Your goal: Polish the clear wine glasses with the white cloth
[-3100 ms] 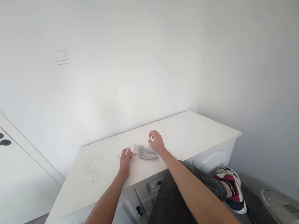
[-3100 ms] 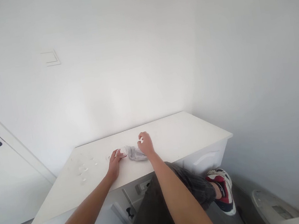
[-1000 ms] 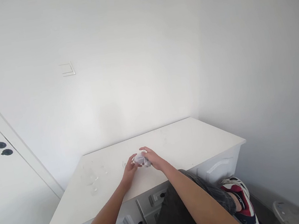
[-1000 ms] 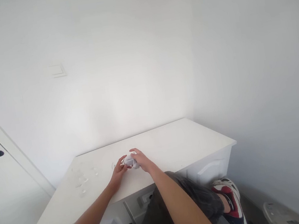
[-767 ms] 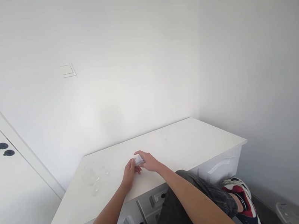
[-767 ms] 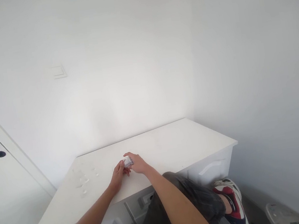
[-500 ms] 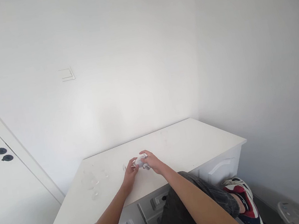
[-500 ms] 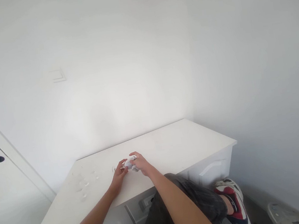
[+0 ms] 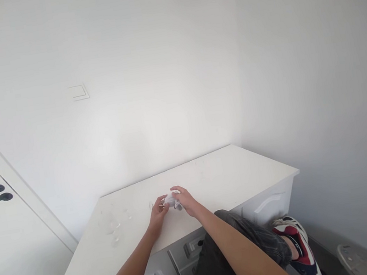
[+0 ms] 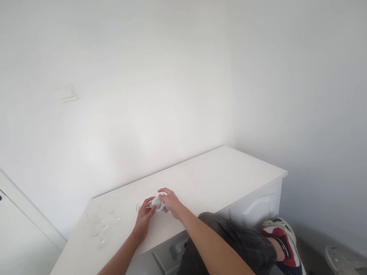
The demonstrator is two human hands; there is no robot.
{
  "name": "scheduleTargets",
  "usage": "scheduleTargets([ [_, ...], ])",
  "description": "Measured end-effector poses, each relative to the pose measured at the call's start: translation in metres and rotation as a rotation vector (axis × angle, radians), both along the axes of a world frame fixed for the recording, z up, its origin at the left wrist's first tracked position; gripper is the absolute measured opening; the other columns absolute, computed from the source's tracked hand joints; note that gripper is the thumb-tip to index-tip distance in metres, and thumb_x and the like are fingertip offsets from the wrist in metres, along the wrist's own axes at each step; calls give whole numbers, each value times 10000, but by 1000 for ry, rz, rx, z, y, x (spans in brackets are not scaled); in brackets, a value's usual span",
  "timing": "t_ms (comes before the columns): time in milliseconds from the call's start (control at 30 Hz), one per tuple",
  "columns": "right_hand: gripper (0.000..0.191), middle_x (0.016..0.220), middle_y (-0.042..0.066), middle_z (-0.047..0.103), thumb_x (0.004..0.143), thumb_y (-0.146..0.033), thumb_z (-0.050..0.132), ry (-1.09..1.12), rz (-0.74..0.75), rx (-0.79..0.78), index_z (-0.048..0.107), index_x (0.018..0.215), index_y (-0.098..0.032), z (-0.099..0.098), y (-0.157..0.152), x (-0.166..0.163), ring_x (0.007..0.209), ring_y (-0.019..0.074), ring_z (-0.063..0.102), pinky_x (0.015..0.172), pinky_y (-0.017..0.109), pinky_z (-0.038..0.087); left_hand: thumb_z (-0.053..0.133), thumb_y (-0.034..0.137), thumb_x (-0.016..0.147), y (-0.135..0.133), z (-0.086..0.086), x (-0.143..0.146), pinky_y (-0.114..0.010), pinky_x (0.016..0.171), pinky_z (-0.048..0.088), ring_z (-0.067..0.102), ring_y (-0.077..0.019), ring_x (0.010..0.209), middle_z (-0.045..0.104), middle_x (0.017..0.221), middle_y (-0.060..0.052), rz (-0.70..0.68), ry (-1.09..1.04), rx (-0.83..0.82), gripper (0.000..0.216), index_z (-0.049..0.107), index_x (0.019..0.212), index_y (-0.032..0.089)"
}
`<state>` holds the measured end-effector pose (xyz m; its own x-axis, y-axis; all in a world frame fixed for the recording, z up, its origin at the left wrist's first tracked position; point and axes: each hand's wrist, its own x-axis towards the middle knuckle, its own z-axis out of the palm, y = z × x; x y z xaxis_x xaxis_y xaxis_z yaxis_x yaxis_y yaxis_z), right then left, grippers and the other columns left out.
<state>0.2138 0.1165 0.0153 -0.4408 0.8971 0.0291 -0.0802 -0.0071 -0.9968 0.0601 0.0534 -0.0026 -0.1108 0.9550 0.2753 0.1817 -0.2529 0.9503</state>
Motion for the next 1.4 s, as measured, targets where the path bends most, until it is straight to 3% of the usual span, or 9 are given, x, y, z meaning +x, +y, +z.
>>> scheduleTargets([
  [167,435,970,4,631,703,-186,654,-150,66,419,633,1123,-298,3,-9,-4,843,174,589,748,295,482,487,676,871,6,-5,-1,-376,780,494,630,-242,830,675,825,-51,168,1,-19,506,666,933,207],
  [300,429,927,24,612,748,-210,593,-80,-87,117,574,1172,-267,3,-4,-6,771,173,589,646,286,484,617,594,838,4,-1,1,-379,881,488,642,-242,989,680,1126,-77,44,-44,14,535,559,1267,280],
  [400,456,954,44,609,776,-243,583,-43,-33,-30,527,1229,-257,2,-2,-2,753,175,603,629,298,493,674,561,809,2,0,1,-374,866,488,649,-227,910,689,1094,-70,-25,-4,3,550,561,1267,277],
  [600,430,1022,1,637,691,-151,647,-149,59,480,628,1091,-307,4,-11,-6,954,200,595,838,322,473,497,661,874,7,-6,-3,-375,819,495,630,-253,930,686,1014,-87,131,-77,-10,506,646,1055,213],
  [800,407,951,36,598,818,-259,515,-13,-89,-64,498,1225,-266,1,0,-6,744,167,593,632,295,491,640,595,821,4,-5,-3,-382,870,473,635,-233,925,682,998,-57,38,0,11,560,548,1280,286],
  [1000,491,971,6,628,684,-169,670,-154,48,416,598,1149,-311,0,-12,-8,889,195,587,772,309,471,481,685,866,7,-8,-3,-346,727,485,605,-220,783,649,839,-34,183,-9,-2,487,634,948,231],
  [1167,381,902,13,607,727,-189,596,-70,-164,83,584,1101,-260,5,-6,-10,780,171,589,654,285,487,606,599,844,5,-6,-2,-348,818,486,631,-218,913,665,1024,-46,109,-24,23,506,546,1242,294],
  [1267,410,912,24,599,769,-231,588,10,-71,-60,536,1174,-258,8,-6,-5,726,161,596,609,294,506,654,590,813,6,-7,-3,-356,831,481,638,-224,884,675,969,-48,57,-11,18,541,562,1244,277],
  [1400,568,962,16,602,726,-175,662,-131,48,329,542,1257,-337,7,-16,-4,873,195,592,749,330,510,503,677,864,9,-11,-7,-341,714,479,597,-208,725,636,752,-23,144,-10,-18,485,651,927,219],
])
